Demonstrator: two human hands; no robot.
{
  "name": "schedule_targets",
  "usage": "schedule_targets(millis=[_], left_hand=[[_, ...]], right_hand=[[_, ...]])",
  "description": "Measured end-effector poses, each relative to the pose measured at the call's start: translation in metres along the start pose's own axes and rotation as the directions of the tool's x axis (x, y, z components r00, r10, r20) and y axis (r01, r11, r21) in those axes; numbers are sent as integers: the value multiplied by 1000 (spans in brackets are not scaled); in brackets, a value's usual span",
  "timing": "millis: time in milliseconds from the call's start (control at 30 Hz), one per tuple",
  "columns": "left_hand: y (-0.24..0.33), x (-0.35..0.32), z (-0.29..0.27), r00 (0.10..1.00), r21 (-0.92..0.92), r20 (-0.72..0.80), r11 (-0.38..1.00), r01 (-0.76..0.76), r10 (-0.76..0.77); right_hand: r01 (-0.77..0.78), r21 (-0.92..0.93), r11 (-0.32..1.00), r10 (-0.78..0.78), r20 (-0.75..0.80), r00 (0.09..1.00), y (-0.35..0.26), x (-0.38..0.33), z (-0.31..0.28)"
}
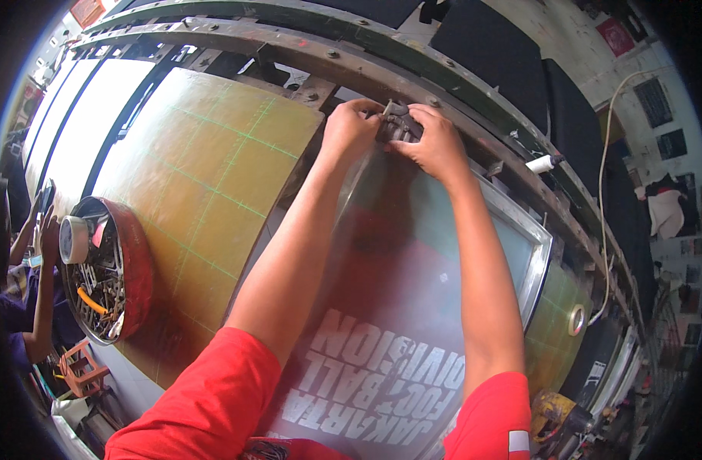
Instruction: The person positions a large rectangular sign frame on a workbench and secures it using a wrench. They tighten bolts at the top corners of the frame, then remove the frame from the bench and place it on the floor.
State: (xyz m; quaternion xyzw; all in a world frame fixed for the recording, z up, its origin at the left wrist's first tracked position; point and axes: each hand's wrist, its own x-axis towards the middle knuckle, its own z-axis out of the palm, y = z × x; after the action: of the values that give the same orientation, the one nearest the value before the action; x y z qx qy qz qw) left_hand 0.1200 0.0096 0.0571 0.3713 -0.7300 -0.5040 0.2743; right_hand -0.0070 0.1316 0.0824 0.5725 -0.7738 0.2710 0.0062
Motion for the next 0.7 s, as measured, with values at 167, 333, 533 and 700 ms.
schedule_targets(millis=[167,333,533,700], left_hand=[[-2,2,0,999,9,-36,1000,-1,1],[0,3,-1,998,67,-41,997,-35,38],[3,0,1,997,140,-48,989,-56,63],[-1,2,3,990,204,-54,972,-116,129]], right_hand=[[-42,-79,996,45,37,998,-3,-9,-17],[-108,-156,982,112,20,993,20,-37,-42],[-173,-228,958,183,24,983,45,-73,-74],[-203,-170,964,214,53,975,55,-92,-87]])
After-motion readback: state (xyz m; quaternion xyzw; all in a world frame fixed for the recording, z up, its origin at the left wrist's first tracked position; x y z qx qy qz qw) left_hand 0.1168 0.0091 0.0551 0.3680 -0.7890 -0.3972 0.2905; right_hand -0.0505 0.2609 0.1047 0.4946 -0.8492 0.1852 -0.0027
